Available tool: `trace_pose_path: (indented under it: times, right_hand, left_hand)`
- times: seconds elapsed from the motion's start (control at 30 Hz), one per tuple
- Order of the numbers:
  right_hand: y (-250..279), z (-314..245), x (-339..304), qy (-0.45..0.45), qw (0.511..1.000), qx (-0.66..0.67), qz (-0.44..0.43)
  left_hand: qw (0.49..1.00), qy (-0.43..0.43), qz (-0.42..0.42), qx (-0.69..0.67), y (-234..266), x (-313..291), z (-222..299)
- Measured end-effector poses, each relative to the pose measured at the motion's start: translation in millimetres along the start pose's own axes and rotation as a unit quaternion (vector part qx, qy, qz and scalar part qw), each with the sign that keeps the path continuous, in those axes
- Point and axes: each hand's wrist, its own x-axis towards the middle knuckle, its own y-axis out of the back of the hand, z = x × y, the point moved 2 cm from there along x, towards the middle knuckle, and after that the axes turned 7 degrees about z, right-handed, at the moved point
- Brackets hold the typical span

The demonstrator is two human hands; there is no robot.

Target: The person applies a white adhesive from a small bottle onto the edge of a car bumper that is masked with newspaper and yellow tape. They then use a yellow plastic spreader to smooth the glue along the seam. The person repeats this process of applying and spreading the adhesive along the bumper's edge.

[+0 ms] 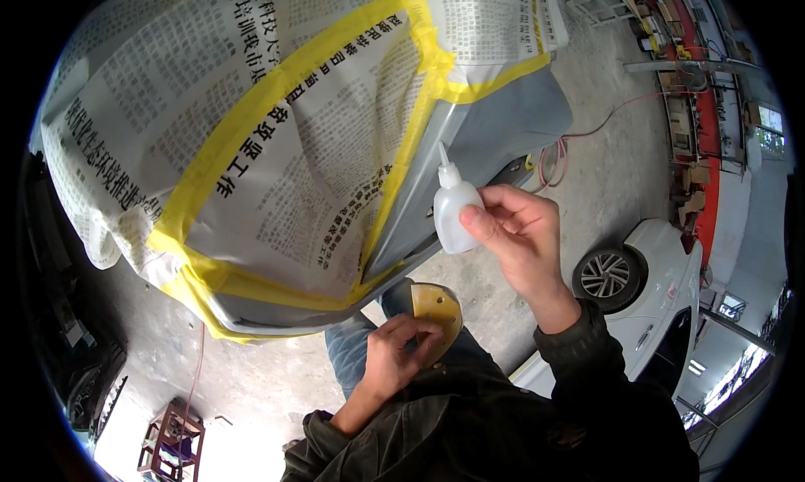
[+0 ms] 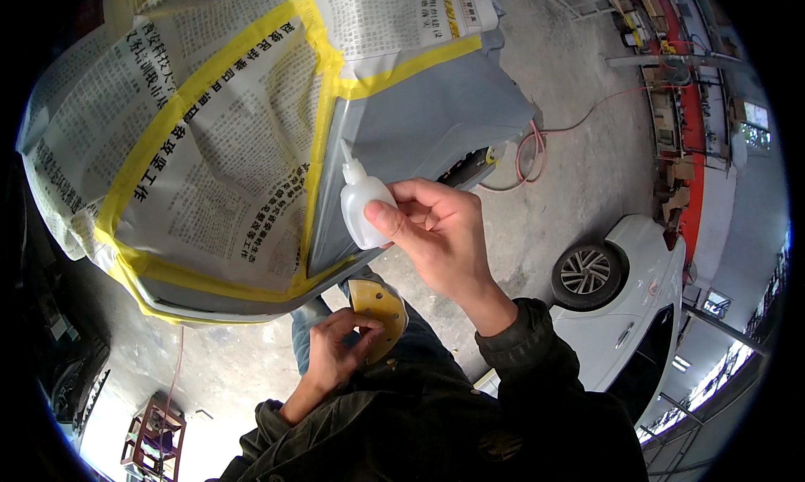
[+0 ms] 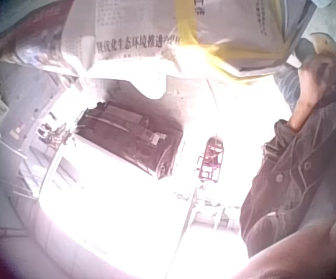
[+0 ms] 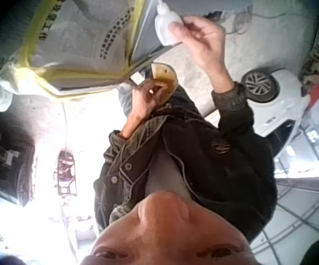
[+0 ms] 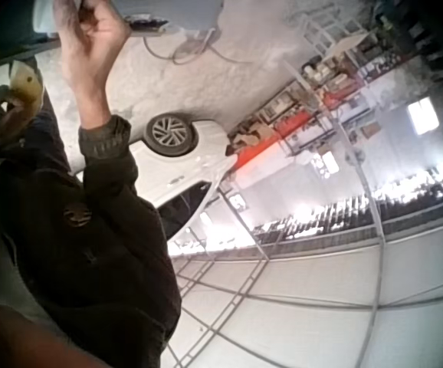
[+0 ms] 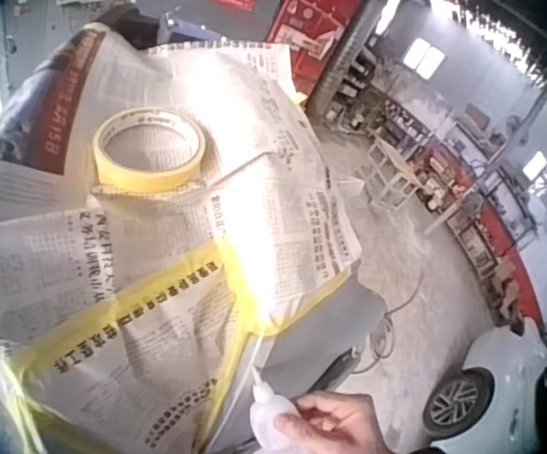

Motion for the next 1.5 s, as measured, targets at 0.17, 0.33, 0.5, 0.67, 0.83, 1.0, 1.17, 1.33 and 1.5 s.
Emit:
trace_pose_path:
  times: [0.17,0.33,0.5,0.67,0.83,1.0,1.17,1.33,1.5]
  right_hand:
    - [-2,-3,0,-0.002,1.0,0.0,0.004]
    - [-3,-6,-1,-0.005,1.0,0.001,0.009]
    - [-3,-7,-2,-0.007,1.0,0.003,0.014]
    - [-3,-8,-2,-0.004,1.0,0.006,0.012]
    - [-3,-9,-1,-0.008,1.0,0.01,0.006]
    - [-2,-9,0,-0.009,1.0,0.013,0.002]
    - [-3,-10,0,-0.005,1.0,0.01,0.007]
    - [-3,-11,0,-0.006,1.0,0.007,0.01]
    - [-2,-11,0,-0.01,1.0,0.009,0.01]
  left_hand:
    - [1.0,-0.006,-0.001,-0.002,0,0,-2]
    - [1.0,0.004,-0.004,-0.005,0,1,-3]
    - [1.0,0.001,-0.009,0.001,1,3,-1]
    - [1.0,-0.008,-0.004,-0.008,0,4,-1]
    - [1.0,-0.005,-0.004,-0.003,0,5,-2]
    - [1.0,0.0,-0.006,-0.007,-1,7,-1]
    - [1.0,-0.008,-0.002,-0.004,-1,8,0]
    - [1.0,-0.011,0.003,-0.011,-1,9,0]
    - [1.0,-0.017,0.007,-0.007,-2,9,-2]
